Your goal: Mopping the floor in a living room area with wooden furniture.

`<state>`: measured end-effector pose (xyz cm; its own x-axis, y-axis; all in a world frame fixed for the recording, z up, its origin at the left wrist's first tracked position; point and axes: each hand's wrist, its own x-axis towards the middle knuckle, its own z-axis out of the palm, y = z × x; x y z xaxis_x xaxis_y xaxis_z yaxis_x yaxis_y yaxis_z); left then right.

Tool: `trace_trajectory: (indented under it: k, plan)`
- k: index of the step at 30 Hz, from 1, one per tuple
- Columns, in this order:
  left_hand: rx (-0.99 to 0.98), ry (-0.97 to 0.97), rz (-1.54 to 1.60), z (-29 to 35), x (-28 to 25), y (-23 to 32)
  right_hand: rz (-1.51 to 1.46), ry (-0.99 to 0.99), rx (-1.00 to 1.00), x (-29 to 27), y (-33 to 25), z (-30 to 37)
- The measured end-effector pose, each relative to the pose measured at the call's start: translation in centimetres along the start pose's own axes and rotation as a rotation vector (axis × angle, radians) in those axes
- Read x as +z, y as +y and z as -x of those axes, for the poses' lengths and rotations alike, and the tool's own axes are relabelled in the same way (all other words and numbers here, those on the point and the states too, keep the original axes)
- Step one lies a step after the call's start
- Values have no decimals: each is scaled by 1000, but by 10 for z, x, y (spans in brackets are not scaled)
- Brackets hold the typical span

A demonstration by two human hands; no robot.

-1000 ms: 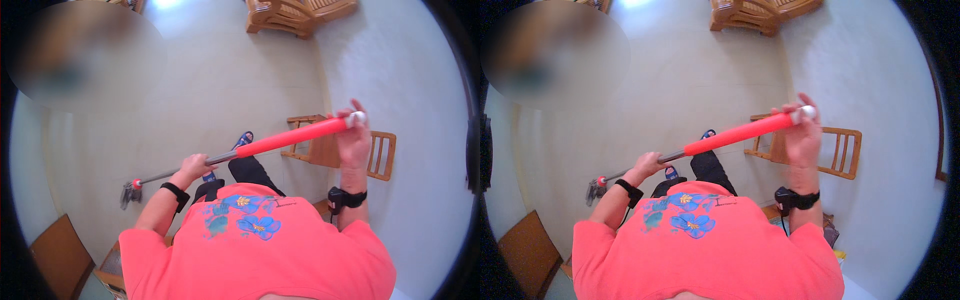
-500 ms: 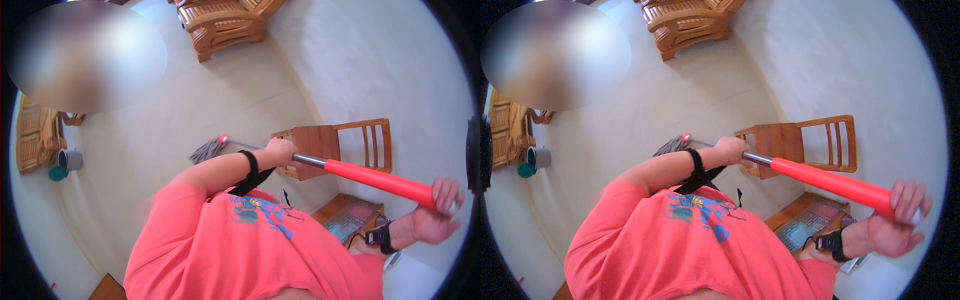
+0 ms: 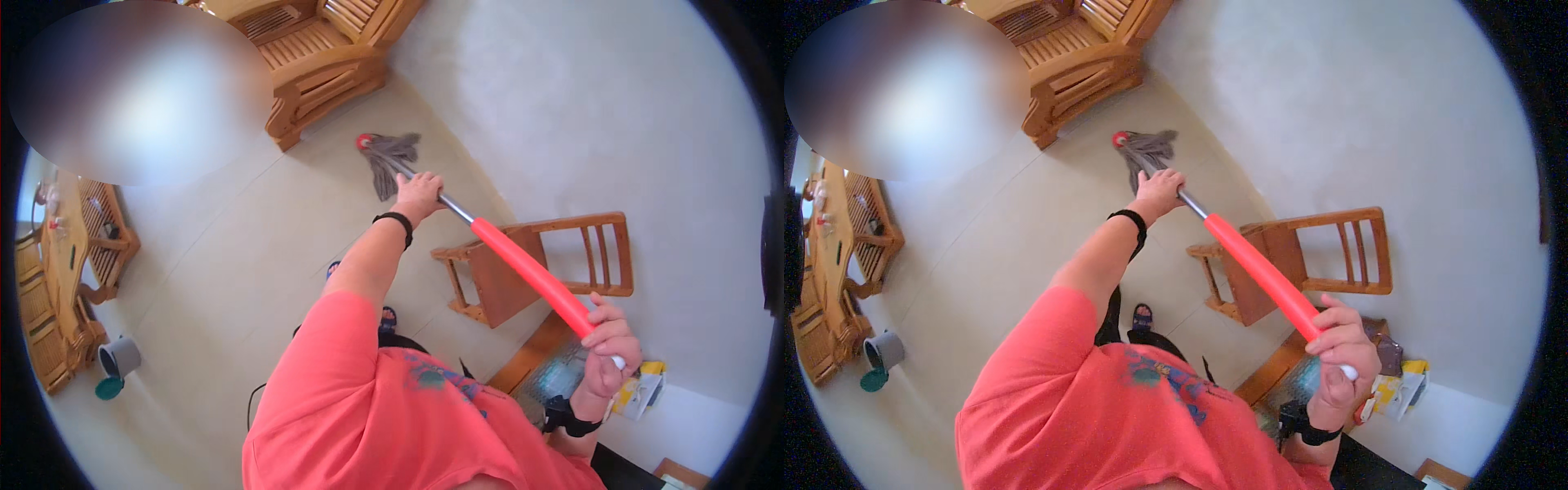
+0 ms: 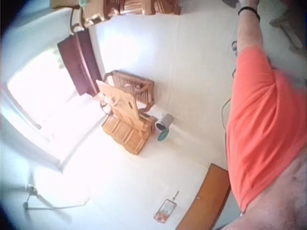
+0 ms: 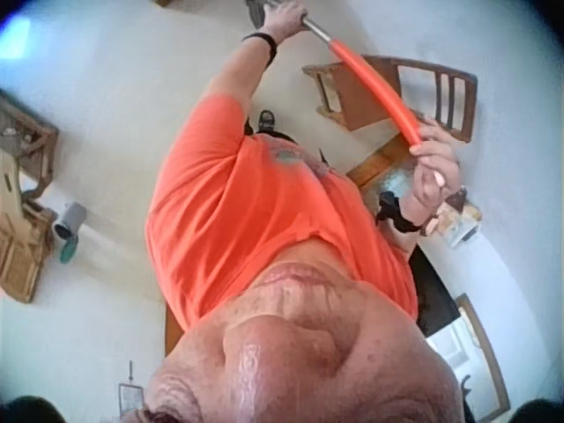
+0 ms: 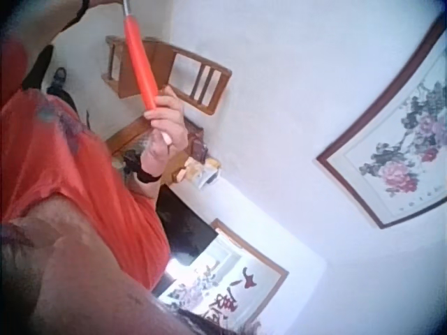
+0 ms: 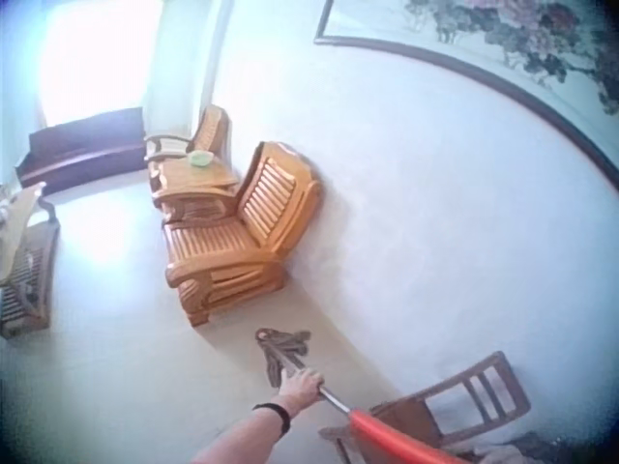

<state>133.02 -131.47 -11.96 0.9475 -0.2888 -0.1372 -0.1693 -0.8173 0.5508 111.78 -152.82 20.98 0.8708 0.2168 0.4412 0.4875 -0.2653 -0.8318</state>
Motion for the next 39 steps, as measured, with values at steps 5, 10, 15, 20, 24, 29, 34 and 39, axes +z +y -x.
trace_trajectory:
  k: [5,10,15,20,24,29,34,39]
  plan:
    - [-83,41,-37,-31,-7,-65,105,66,189,27,54,-19]
    - [-177,22,-185,-32,7,-102,149,69,645,30,107,2]
    - [-15,-278,-300,8,72,-78,153,125,1400,-5,113,82]
    - [175,-487,-212,91,119,-60,55,-163,1548,5,82,163]
    - [254,-847,-169,92,102,-50,-168,-442,1968,37,74,212]
    - [360,-782,-283,90,119,-78,-243,-217,1949,76,77,243]
    - [359,-576,-442,49,140,-122,8,-235,1792,151,131,236]
    - [179,-470,-344,14,132,-148,100,-313,1748,204,251,269]
